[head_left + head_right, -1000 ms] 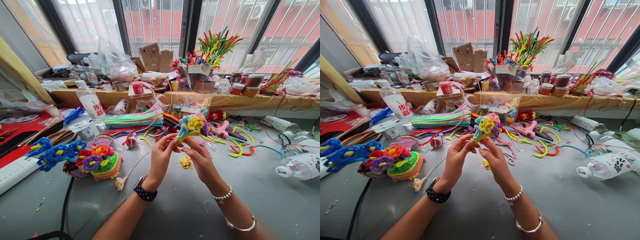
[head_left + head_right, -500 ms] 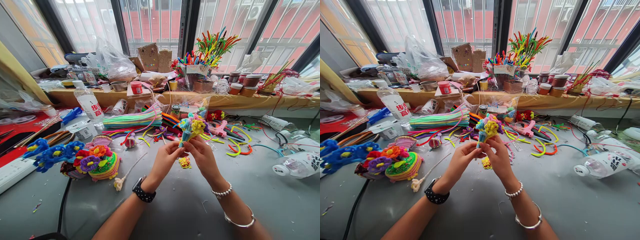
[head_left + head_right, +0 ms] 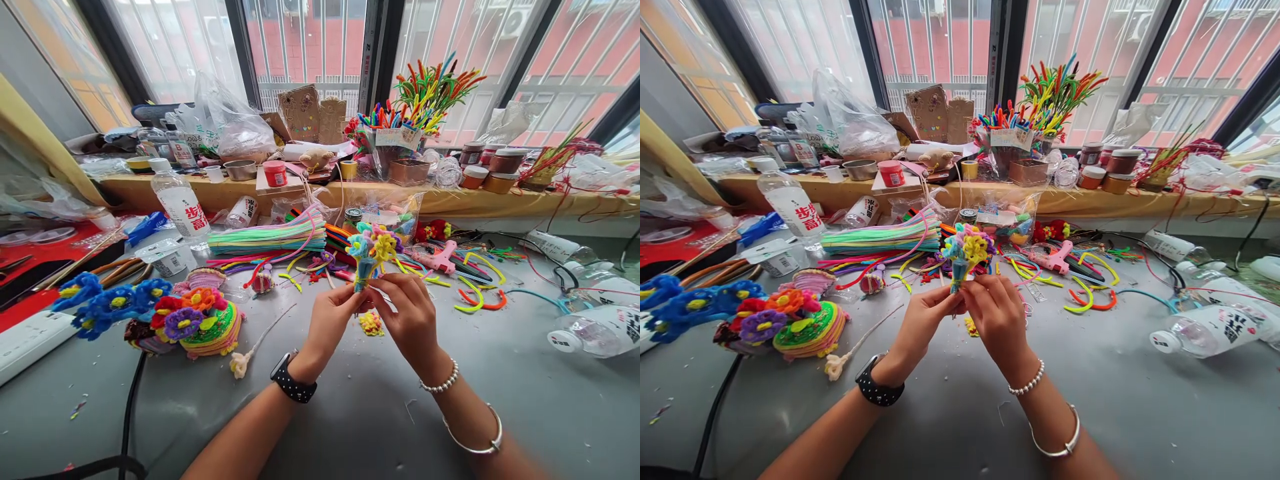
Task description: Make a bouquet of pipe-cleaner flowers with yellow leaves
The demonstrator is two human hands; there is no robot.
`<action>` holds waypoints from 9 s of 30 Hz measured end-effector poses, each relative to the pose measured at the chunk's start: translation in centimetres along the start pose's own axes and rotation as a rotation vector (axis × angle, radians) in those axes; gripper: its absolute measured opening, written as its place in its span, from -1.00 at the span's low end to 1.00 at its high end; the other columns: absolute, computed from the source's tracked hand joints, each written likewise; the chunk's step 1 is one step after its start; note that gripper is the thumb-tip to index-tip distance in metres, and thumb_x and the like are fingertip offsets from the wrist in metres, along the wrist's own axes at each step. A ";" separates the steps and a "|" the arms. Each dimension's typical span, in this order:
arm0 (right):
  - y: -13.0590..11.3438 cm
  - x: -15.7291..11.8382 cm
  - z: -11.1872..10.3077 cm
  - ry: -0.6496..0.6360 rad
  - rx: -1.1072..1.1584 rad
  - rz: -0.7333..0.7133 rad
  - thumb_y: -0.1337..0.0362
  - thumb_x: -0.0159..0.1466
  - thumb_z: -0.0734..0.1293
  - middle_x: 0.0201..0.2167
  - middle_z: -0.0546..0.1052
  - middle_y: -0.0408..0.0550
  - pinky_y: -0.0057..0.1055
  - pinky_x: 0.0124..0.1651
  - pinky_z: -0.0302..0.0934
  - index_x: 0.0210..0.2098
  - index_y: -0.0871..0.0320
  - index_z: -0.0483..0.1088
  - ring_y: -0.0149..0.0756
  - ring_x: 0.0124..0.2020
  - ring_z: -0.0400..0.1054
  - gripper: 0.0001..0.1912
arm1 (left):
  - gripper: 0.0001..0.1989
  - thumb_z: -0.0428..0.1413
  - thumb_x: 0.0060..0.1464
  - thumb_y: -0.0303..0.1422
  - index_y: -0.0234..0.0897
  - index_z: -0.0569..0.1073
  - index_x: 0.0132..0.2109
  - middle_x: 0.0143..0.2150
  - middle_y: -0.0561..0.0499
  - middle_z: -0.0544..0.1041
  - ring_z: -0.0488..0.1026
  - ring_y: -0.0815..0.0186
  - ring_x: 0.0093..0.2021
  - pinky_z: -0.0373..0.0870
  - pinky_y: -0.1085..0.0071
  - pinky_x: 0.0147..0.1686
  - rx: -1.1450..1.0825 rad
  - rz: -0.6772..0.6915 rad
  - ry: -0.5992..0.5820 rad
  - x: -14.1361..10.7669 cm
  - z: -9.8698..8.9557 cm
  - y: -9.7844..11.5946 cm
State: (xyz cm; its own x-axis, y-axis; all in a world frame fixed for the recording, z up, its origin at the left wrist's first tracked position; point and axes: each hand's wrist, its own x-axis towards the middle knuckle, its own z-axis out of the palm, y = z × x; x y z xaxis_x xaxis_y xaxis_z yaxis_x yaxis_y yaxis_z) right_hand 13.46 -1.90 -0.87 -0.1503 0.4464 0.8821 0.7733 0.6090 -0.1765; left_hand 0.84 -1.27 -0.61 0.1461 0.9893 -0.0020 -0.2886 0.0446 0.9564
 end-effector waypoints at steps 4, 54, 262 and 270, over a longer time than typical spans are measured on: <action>0.1 -0.1 0.1 0.018 -0.070 -0.035 0.40 0.14 0.27 -0.37 0.44 0.00 -0.28 -0.21 0.24 -0.22 0.13 0.36 -0.24 -0.32 0.31 -0.80 | -0.81 0.19 -0.20 -0.34 -0.38 0.54 -0.39 -0.51 0.01 0.50 0.41 0.40 -0.49 0.38 0.47 -0.39 0.007 -0.001 0.013 0.0 0.2 -0.2; 2.1 0.1 1.0 -0.296 0.871 0.684 0.22 0.03 0.34 -0.19 0.46 -0.02 -0.34 -0.17 0.23 -0.19 0.17 0.36 -0.20 -0.18 0.33 -0.66 | -0.86 0.06 -0.07 -0.41 -0.30 0.50 -0.48 -0.48 0.04 0.49 0.32 0.37 -0.45 0.19 0.50 -0.42 0.809 0.447 0.046 1.7 -1.5 -1.2; 0.4 0.1 1.2 -0.458 0.906 0.737 0.13 0.07 0.30 -0.39 0.51 -0.09 -0.36 -0.30 0.27 -0.26 0.13 0.45 -0.26 -0.32 0.37 -0.71 | -0.76 0.12 -0.12 -0.24 -0.31 0.48 -0.31 -0.36 0.00 0.54 0.44 0.22 -0.26 0.36 0.30 -0.22 0.255 0.190 -0.081 1.5 -1.4 -0.4; 1.8 0.8 0.1 -0.352 0.751 0.831 0.07 0.02 0.32 -0.32 0.51 0.00 -0.33 -0.27 0.26 -0.32 0.17 0.43 -0.23 -0.32 0.38 -0.68 | -0.71 0.11 -0.12 -0.20 -0.34 0.47 -0.32 -0.41 -0.02 0.52 0.45 0.29 -0.38 0.38 0.38 -0.33 0.216 0.152 -0.068 1.6 -1.6 -0.2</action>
State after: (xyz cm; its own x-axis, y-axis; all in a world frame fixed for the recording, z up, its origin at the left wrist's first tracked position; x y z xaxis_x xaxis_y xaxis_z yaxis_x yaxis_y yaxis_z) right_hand 14.63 -0.39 -0.52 -0.0232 0.9739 0.2258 0.1737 0.2263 -0.9584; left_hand -0.41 0.57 -1.26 0.1815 0.9704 0.1592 -0.1042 -0.1420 0.9844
